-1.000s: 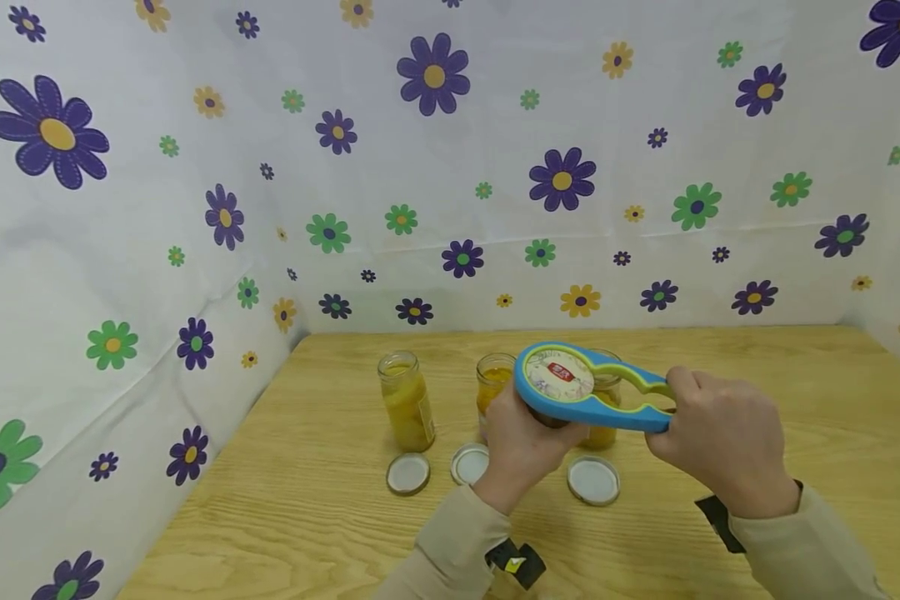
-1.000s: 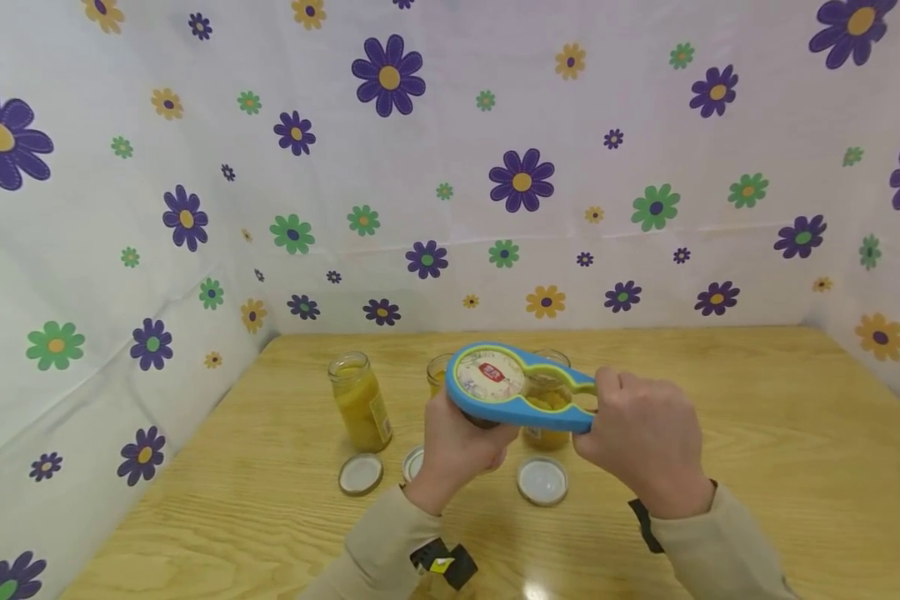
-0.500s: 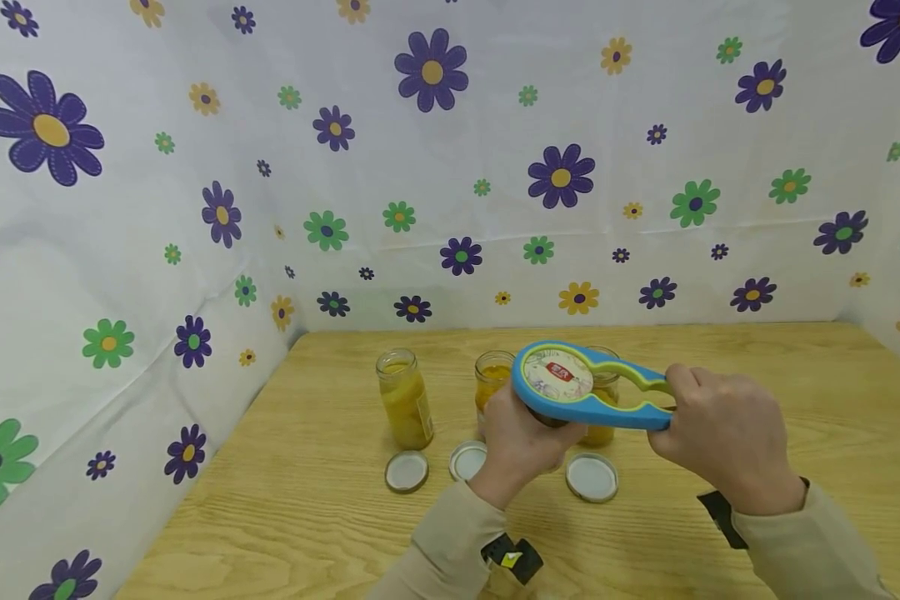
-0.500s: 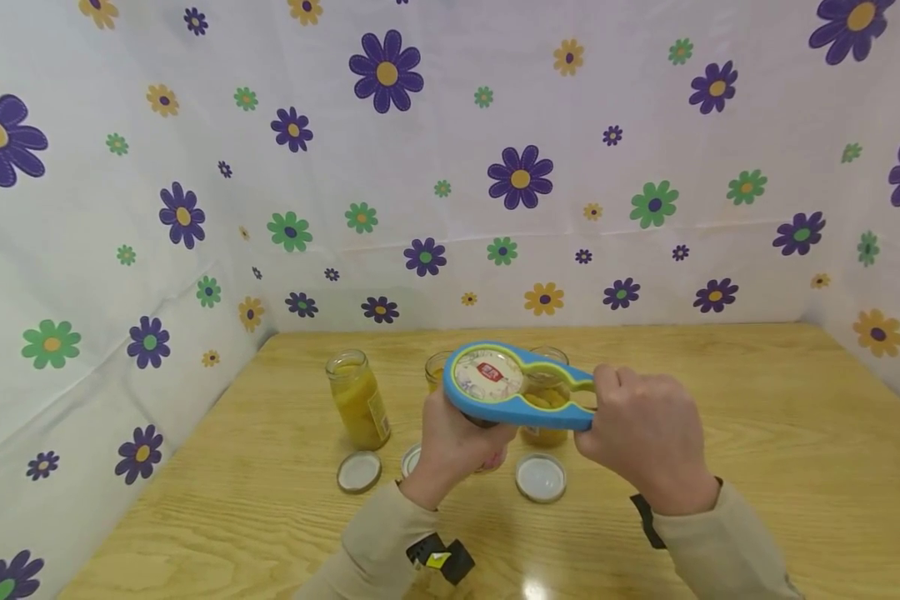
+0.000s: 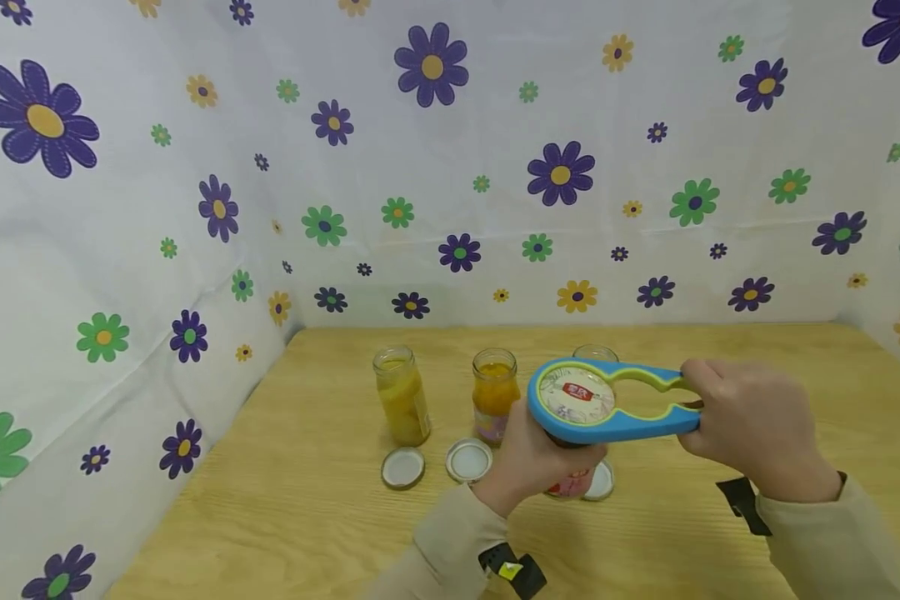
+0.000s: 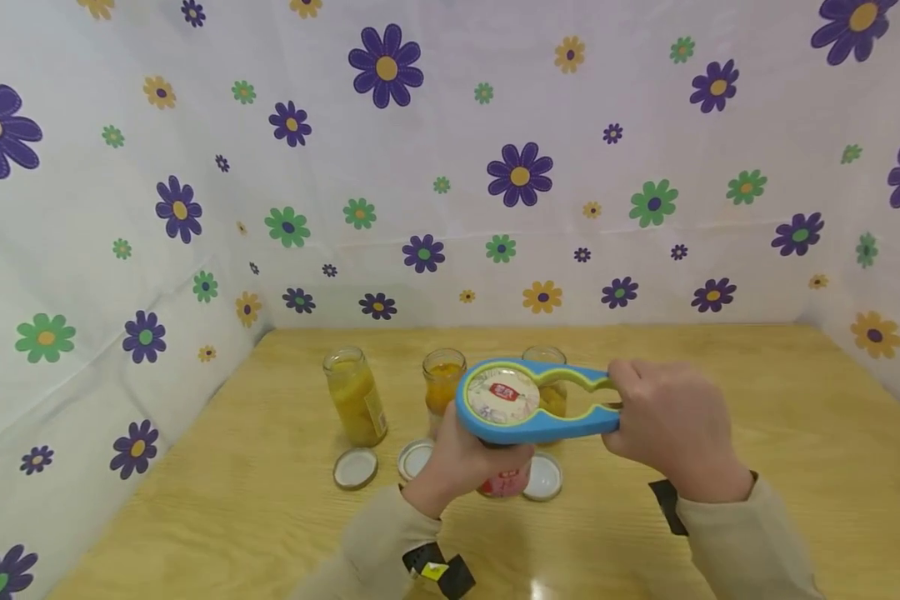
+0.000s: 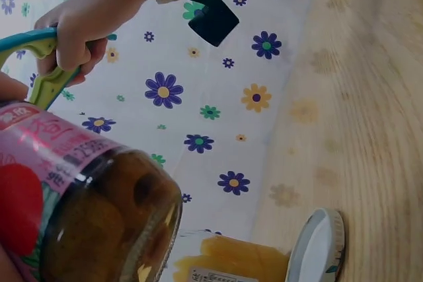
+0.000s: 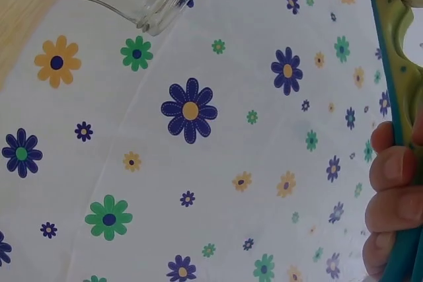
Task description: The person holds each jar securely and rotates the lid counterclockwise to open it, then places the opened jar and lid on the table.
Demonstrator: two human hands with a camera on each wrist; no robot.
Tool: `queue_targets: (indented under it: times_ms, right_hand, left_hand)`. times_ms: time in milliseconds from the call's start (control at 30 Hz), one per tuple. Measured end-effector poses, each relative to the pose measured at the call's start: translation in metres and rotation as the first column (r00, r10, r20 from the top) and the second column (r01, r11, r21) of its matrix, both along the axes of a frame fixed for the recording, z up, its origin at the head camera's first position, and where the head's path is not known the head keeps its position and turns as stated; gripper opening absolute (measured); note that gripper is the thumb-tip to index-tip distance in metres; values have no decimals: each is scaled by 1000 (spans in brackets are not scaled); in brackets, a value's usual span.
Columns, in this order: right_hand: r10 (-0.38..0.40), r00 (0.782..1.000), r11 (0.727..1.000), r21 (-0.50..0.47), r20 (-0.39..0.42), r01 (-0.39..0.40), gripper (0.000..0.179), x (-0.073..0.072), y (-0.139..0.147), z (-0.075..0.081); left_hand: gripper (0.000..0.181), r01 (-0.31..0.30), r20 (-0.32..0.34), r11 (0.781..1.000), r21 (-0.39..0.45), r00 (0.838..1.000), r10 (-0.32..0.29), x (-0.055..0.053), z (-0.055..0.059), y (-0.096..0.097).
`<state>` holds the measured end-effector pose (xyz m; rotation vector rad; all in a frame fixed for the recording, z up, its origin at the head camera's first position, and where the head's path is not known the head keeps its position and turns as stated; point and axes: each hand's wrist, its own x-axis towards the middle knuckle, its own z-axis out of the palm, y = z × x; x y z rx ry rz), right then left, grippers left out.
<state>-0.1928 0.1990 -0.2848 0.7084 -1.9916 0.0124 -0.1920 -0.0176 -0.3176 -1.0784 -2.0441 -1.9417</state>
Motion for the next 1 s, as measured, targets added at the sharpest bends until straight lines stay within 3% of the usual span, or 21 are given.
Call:
queue_targets:
  times_ms: [133, 233, 433, 567, 733, 900, 1000]
  right_hand:
    - [0, 1000, 1000, 19, 1, 0, 13, -2, 1, 2]
    - [7, 1000, 1000, 26, 12, -8, 11, -2, 2, 2]
    - [39, 997, 998, 40, 61, -41, 12, 1, 8, 5]
    - [51, 996, 997, 50, 78, -55, 12, 2, 11, 7]
    - [69, 994, 995, 64, 79, -74, 15, 0, 13, 7]
    - [94, 992, 993, 68, 87, -100, 16, -1, 13, 8]
    - [99, 990, 992, 69, 97, -106, 19, -1, 13, 8]
  left_hand:
    - [53, -3, 49, 1000, 4, 999, 3, 7, 11, 0]
    - [55, 10, 64, 1000, -6, 998, -10, 9, 13, -1]
    - [58, 133, 34, 991, 24, 990, -134, -1, 4, 2]
    - [62, 217, 27, 976, 29, 976, -218, -9, -4, 2]
    - [67, 316, 79, 949, 23, 945, -316, -10, -5, -1]
    - [70, 365, 123, 931, 12, 923, -364, -10, -5, -3]
    - [70, 372, 133, 928, 3, 920, -369, -10, -6, -4]
